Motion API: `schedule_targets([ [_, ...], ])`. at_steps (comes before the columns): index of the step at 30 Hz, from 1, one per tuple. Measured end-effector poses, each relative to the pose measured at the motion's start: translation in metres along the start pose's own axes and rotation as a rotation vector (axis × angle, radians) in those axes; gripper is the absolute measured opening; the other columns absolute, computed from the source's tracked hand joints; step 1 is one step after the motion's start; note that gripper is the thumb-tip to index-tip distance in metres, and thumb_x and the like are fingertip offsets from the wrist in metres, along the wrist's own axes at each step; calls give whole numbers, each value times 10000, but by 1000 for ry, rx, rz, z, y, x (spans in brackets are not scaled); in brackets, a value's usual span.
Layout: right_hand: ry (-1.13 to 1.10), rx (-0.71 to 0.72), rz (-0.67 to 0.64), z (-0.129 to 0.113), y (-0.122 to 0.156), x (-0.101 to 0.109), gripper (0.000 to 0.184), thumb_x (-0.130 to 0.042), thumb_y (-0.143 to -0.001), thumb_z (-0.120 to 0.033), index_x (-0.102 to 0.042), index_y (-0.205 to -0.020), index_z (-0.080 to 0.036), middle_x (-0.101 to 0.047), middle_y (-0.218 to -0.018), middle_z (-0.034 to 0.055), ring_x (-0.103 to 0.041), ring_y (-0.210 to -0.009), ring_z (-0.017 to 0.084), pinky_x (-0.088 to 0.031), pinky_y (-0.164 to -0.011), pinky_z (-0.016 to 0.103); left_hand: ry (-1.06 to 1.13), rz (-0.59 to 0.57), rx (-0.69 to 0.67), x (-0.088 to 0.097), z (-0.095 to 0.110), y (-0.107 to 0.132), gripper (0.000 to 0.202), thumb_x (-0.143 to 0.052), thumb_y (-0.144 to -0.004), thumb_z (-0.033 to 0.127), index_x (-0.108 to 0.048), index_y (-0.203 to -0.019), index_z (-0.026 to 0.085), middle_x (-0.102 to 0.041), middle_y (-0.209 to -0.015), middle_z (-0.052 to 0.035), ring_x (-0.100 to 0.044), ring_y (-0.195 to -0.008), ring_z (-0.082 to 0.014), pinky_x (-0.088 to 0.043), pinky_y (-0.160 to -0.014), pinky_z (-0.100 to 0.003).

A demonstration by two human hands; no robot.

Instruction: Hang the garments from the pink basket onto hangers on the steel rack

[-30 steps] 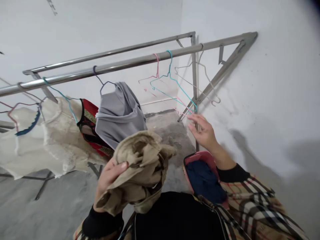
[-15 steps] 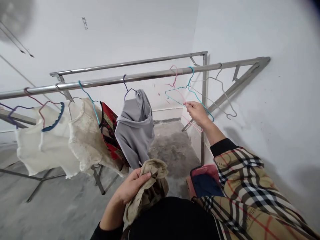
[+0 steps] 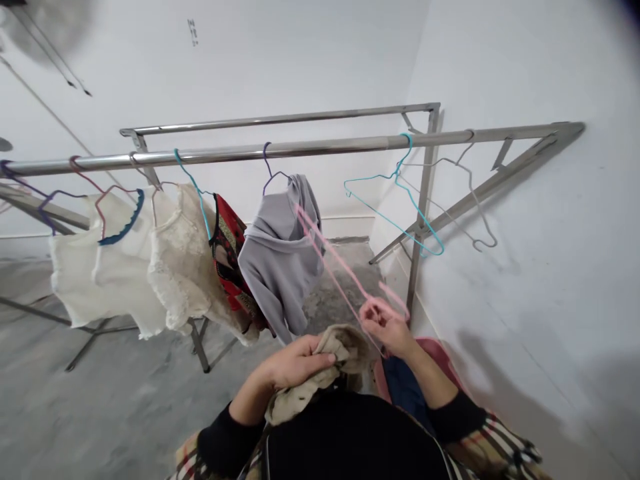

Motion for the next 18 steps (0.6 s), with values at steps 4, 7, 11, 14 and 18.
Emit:
schedule_targets([
  [4, -120, -110, -366, 14, 29, -46, 505, -763, -637, -584, -516, -843, -195, -518, -760, -27, -353, -576, 73, -310, -530, 215, -274, -198, -136, -27, 9, -11, 356, -581, -848, 476, -671, -881, 134, -640, -815, -16, -550, -754, -144, -481, -760, -256],
  [7, -68, -154, -428, 14, 40, -47, 470, -779, -633, -535, -487, -767, -192, -413, -650, -59, -331, -582, 79, -265, -521, 208, -395, -268, -165, -37, 7, -12, 307, -576, -856, 422, -658, -900, 129, -634, -816, -7, -542, -751, -139, -472, -731, -238],
  [11, 91, -208, -305, 8, 44, -23, 295, -689, -753, -404, -482, -731, -195, -447, -617, -52, -359, -554, 82, -286, -512, 212, -599, -91, -173, -25, 9, -17, 236, -519, -861, 261, -667, -1011, 155, -687, -882, -24, -616, -834, -172, -483, -749, -242],
  [14, 189, -153, -137, -9, 44, 0, 212, -619, -799, -351, -491, -721, -201, -478, -627, -40, -399, -564, 94, -318, -516, 219, -849, 186, -189, -4, 16, -23, 359, -492, -783, 98, -670, -1078, 201, -695, -1061, -40, -639, -992, -203, -478, -861, -286],
  [18, 258, -70, 70, -26, 46, 25, 204, -608, -803, -344, -487, -708, -210, -465, -629, -42, -403, -566, 99, -326, -523, 229, -1092, 501, -140, 23, 16, -23, 463, -485, -754, 55, -653, -1141, 246, -651, -1214, -41, -635, -1049, -215, -494, -874, -308],
])
Point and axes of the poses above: each hand's wrist, its own y-axis away from the middle knuckle, its own x-axis out of the back of the hand, z = x × y, the point moved 10 cm from there along -y, towards the middle knuckle
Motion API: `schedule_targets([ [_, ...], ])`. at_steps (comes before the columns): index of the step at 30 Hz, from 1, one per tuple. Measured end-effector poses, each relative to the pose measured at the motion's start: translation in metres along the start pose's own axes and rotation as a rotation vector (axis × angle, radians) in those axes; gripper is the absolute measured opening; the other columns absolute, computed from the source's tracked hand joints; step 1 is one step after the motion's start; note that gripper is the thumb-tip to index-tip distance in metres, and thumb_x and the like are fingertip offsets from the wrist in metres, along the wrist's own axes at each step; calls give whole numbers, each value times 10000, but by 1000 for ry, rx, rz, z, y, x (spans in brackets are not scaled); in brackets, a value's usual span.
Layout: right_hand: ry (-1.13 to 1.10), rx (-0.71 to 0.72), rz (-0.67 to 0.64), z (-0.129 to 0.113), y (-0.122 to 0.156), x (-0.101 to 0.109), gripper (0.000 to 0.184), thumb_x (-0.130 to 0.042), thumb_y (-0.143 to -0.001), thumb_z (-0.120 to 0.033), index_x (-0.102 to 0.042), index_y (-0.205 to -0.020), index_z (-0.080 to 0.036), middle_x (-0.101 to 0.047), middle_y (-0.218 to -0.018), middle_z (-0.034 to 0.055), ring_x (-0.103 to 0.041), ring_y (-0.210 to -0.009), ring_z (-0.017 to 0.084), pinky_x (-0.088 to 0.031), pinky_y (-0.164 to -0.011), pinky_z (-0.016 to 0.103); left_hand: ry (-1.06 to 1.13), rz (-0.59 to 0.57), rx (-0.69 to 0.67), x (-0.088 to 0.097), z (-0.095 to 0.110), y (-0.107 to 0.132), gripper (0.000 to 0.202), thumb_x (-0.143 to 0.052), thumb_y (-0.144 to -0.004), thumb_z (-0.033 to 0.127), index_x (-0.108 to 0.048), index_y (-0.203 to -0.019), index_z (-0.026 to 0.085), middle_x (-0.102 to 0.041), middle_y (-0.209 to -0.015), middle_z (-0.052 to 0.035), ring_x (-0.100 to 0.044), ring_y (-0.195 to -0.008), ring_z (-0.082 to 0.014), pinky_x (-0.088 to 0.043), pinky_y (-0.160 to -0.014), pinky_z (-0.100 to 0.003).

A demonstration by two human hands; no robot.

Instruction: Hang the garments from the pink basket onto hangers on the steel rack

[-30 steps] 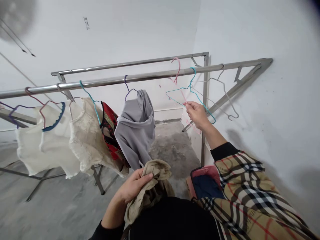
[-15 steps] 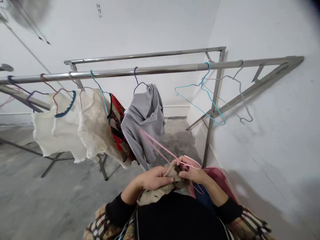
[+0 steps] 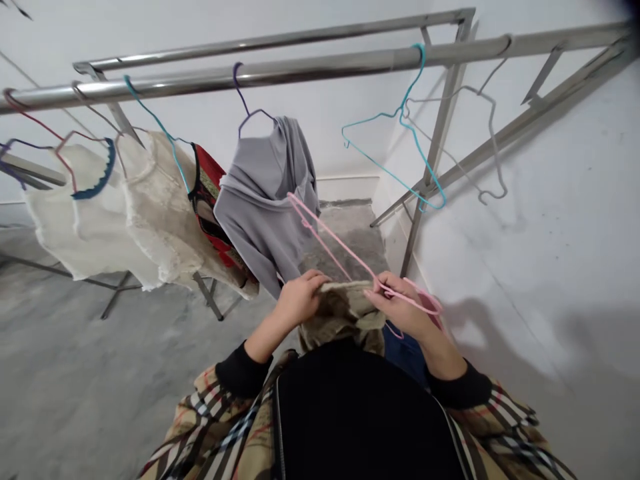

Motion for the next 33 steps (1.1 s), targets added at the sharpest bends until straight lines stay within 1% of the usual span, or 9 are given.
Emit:
schedule_targets([
  [4, 27, 15, 78, 1, 6, 11, 214, -615, -820, -342, -486, -711, -211, -477, -627, -45, -410, -549, 95, -339, -528, 233, -57, 176, 95, 8, -20, 2, 383, -485, -782, 75, -678, -1067, 246, -688, -1105, -30, -644, -997, -205, -504, -828, -288],
  [8, 110, 53, 165, -4, 11, 22, 217, -636, -817, -335, -498, -706, -209, -489, -625, -46, -420, -553, 92, -340, -529, 227, 99, 317, 208, 7, -45, 3, 370, -479, -773, 78, -680, -1044, 232, -688, -1090, -38, -635, -991, -206, -485, -863, -300],
  [10, 139, 64, 190, -5, 11, 24, 202, -637, -812, -318, -504, -706, -209, -491, -614, -48, -421, -547, 92, -340, -522, 225, 330, 358, 278, -3, -59, 2, 292, -494, -793, 132, -678, -1008, 208, -697, -1045, -49, -633, -987, -208, -480, -878, -311],
  [13, 142, 67, 193, 3, 11, 24, 192, -638, -802, -310, -509, -702, -209, -497, -599, -48, -430, -538, 94, -350, -516, 225, 868, 330, 472, -32, -77, 3, 201, -529, -828, 286, -657, -944, 184, -708, -871, -34, -653, -817, -179, -517, -751, -285],
  [16, 131, 59, 148, 16, 13, 19, 207, -648, -797, -346, -525, -702, -210, -545, -639, -30, -484, -568, 107, -394, -547, 236, 1320, 218, 691, -58, -74, 7, 212, -581, -803, 332, -652, -922, 173, -705, -755, -19, -654, -673, -159, -535, -647, -272],
  [19, 93, 57, 122, 27, 23, 22, 263, -596, -842, -389, -543, -660, -207, -644, -778, 25, -588, -713, 149, -458, -658, 272, 1534, 159, 795, -60, -63, 12, 200, -601, -786, 296, -667, -904, 149, -730, -786, -62, -687, -712, -189, -565, -688, -313],
  [22, 59, 35, 104, 40, 40, 31, 360, -483, -917, -417, -563, -640, -202, -645, -724, 35, -582, -657, 145, -446, -624, 279, 1586, 143, 801, -56, -60, 14, 178, -613, -769, 255, -673, -890, 138, -736, -785, -73, -699, -720, -205, -577, -704, -335],
  [27, 44, -109, -18, 71, 68, 35, 410, -391, -955, -472, -605, -732, -203, -505, -536, -20, -463, -493, 116, -359, -496, 258, 1587, 156, 800, -56, -69, 18, 155, -640, -726, 241, -665, -836, 134, -707, -690, -38, -672, -610, -162, -564, -623, -285],
  [33, 216, -137, -146, 77, 80, 31, 413, -406, -939, -495, -677, -772, -232, -675, -721, 23, -595, -676, 173, -442, -624, 291, 1473, 211, 723, -42, -81, 20, 266, -731, -636, 296, -651, -832, 136, -700, -701, -27, -670, -636, -163, -553, -625, -273],
])
Point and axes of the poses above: each hand's wrist, its own y-axis away from the middle knuckle, its own x-axis out of the back of the hand, z = x × y, the point moved 10 cm from there along -y, towards the middle knuckle
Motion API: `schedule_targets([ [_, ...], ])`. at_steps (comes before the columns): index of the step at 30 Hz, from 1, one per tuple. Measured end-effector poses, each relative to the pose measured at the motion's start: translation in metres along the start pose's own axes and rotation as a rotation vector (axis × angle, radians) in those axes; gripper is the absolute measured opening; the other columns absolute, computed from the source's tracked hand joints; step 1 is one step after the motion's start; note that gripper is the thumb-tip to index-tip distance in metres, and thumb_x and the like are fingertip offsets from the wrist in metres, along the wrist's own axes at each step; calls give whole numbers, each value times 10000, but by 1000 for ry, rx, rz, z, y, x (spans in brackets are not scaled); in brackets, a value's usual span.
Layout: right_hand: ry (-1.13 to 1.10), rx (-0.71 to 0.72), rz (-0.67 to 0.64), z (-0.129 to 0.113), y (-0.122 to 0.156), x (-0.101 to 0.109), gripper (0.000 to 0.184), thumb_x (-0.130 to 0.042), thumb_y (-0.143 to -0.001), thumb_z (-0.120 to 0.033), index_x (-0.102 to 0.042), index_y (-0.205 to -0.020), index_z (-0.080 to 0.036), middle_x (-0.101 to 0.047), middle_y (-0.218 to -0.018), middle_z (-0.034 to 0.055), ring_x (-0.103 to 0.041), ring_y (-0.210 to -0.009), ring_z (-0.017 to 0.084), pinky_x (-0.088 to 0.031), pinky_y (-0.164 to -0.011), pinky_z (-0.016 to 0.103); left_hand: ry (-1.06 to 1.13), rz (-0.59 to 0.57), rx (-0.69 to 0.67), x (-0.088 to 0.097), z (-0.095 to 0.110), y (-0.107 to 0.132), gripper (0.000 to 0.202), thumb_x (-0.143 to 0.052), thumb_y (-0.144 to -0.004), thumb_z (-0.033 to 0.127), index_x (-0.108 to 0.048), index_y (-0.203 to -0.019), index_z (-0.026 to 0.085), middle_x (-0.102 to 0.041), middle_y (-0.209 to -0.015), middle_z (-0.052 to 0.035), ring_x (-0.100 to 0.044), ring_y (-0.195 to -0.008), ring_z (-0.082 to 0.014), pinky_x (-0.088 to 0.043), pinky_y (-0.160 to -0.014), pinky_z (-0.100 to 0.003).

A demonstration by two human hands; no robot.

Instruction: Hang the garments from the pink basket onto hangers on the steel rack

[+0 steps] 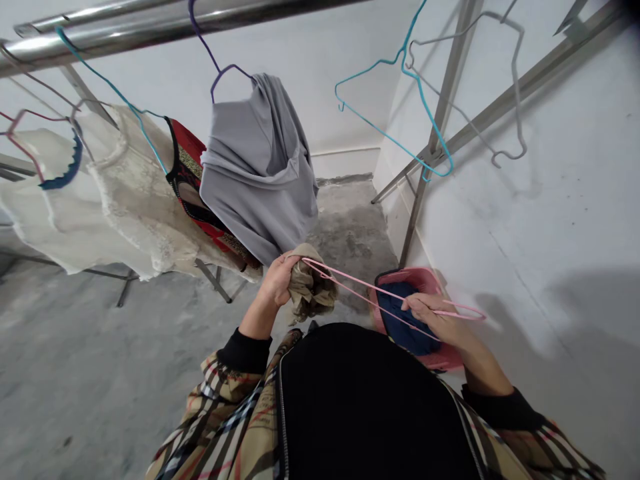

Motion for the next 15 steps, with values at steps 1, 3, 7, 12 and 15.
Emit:
schedule_targets([
  [1, 10, 12, -2, -2, -1, 1, 422, -399, -939, -501, -682, -771, -237, -683, -727, 25, -605, -687, 182, -450, -642, 303, -15, 5, -23, 2, 2, 0, 280, -743, -624, 308, -647, -825, 138, -694, -690, -20, -663, -623, -156, -547, -616, -265],
  [3, 25, 29, -4, -7, -3, 3, 430, -391, -939, -507, -691, -778, -244, -701, -758, 29, -628, -726, 198, -462, -682, 322, -39, 18, -67, 5, 5, 0, 297, -753, -613, 336, -643, -809, 142, -680, -664, -3, -643, -591, -137, -529, -592, -246],
  [7, 52, 42, -57, -12, -7, 3, 423, -388, -943, -490, -695, -783, -247, -712, -778, 20, -640, -764, 203, -468, -699, 320, -92, 59, -144, 11, 12, 3, 337, -759, -600, 383, -648, -811, 144, -671, -652, 9, -620, -563, -118, -508, -572, -232],
  [12, 93, 77, -157, -21, -11, -13, 458, -341, -975, -449, -691, -766, -243, -692, -743, 14, -616, -698, 173, -450, -671, 297, -172, 40, -164, 10, 11, 9, 352, -755, -622, 408, -674, -845, 148, -687, -686, -4, -625, -593, -127, -508, -578, -236],
  [15, 84, 102, -199, -28, -21, -33, 471, -330, -982, -454, -676, -757, -227, -663, -701, 5, -590, -661, 150, -434, -665, 276, -267, -10, -181, 1, 6, 13, 336, -735, -661, 414, -698, -867, 151, -704, -734, -16, -630, -629, -131, -511, -608, -237],
])
Point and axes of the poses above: each hand's wrist, its own y-axis away from the middle knuckle, its own x-axis out of the back of the hand, z = x × y, the point moved 10 cm from there along -y, towards the middle knuckle
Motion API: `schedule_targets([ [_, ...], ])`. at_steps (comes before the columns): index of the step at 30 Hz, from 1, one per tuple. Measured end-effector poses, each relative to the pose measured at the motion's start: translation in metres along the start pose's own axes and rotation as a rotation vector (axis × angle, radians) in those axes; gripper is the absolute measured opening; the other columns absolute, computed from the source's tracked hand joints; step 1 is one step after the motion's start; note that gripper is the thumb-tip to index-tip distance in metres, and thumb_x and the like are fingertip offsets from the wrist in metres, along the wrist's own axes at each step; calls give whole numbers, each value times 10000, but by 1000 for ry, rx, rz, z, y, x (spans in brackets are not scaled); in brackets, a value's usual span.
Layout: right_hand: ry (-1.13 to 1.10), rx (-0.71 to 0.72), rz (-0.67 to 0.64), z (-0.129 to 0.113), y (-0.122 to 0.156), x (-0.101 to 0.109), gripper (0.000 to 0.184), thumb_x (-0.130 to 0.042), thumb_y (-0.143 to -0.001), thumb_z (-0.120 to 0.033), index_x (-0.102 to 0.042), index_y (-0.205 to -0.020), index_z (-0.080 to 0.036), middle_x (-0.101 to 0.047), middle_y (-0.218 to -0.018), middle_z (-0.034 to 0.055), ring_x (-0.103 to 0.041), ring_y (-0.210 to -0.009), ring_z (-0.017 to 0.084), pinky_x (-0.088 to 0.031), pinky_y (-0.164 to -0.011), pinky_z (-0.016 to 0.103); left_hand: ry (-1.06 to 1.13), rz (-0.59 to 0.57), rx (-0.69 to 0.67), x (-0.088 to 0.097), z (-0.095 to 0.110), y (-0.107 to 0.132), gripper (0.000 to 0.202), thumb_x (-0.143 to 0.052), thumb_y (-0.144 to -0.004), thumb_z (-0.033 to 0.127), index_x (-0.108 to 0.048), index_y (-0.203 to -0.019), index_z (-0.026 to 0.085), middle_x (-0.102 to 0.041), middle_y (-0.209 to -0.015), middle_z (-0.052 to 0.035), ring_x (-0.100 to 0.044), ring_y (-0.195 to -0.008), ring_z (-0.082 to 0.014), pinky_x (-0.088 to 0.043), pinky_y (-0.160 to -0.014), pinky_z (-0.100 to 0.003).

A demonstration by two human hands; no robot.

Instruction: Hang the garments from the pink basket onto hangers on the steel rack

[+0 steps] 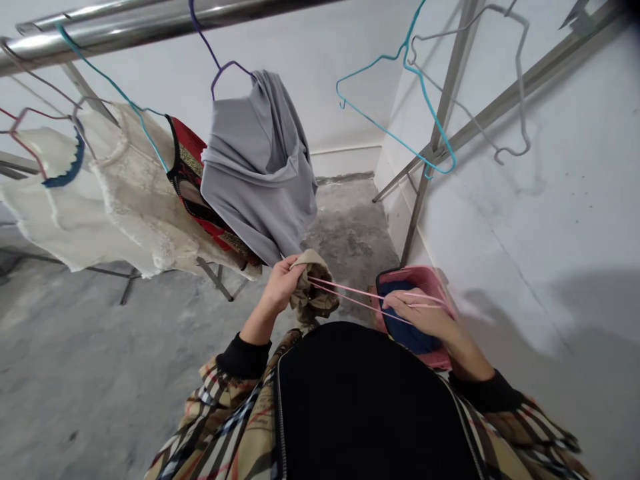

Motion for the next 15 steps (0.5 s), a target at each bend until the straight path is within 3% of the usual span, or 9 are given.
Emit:
schedule_targets([
  [3, -55, 33, -22, -5, -20, -24, 481, -343, -976, -469, -647, -715, -203, -629, -655, -9, -571, -623, 128, -414, -628, 246, -95, -61, -20, -17, -6, 6, 328, -721, -676, 399, -715, -893, 153, -714, -773, -27, -634, -673, -151, -520, -652, -258],
  [5, -106, 34, 44, -4, -34, -36, 473, -356, -969, -474, -639, -713, -195, -623, -648, -8, -563, -616, 126, -411, -622, 243, -138, -117, -45, -34, -10, 13, 317, -696, -705, 402, -722, -899, 152, -721, -813, -39, -641, -729, -167, -525, -699, -273],
  [9, -339, 3, 184, 5, -54, -62, 460, -430, -896, -573, -622, -695, -206, -614, -628, 6, -530, -591, 143, -428, -596, 270, -210, -396, -87, -86, -21, 36, 329, -615, -802, 434, -731, -952, 165, -725, -888, -57, -652, -830, -185, -520, -812, -301],
  [12, -516, -34, 248, 18, -59, -74, 453, -535, -775, -656, -604, -660, -224, -571, -552, -2, -510, -572, 158, -444, -567, 285, -363, -605, -256, -113, -17, 56, 295, -544, -874, 383, -729, -1003, 193, -714, -958, -60, -647, -893, -183, -503, -865, -303],
  [15, -564, -65, 258, 30, -56, -70, 447, -557, -757, -640, -596, -627, -214, -508, -487, -21, -474, -526, 146, -426, -531, 277, -637, -581, -500, -109, -2, 63, 305, -512, -900, 303, -677, -1139, 210, -687, -1065, -83, -632, -962, -192, -494, -887, -321],
])
Point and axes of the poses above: each hand's wrist, its own y-axis away from the middle knuckle, its own x-axis out of the back of the hand, z = x × y, the point moved 10 cm from there along -y, towards the middle knuckle
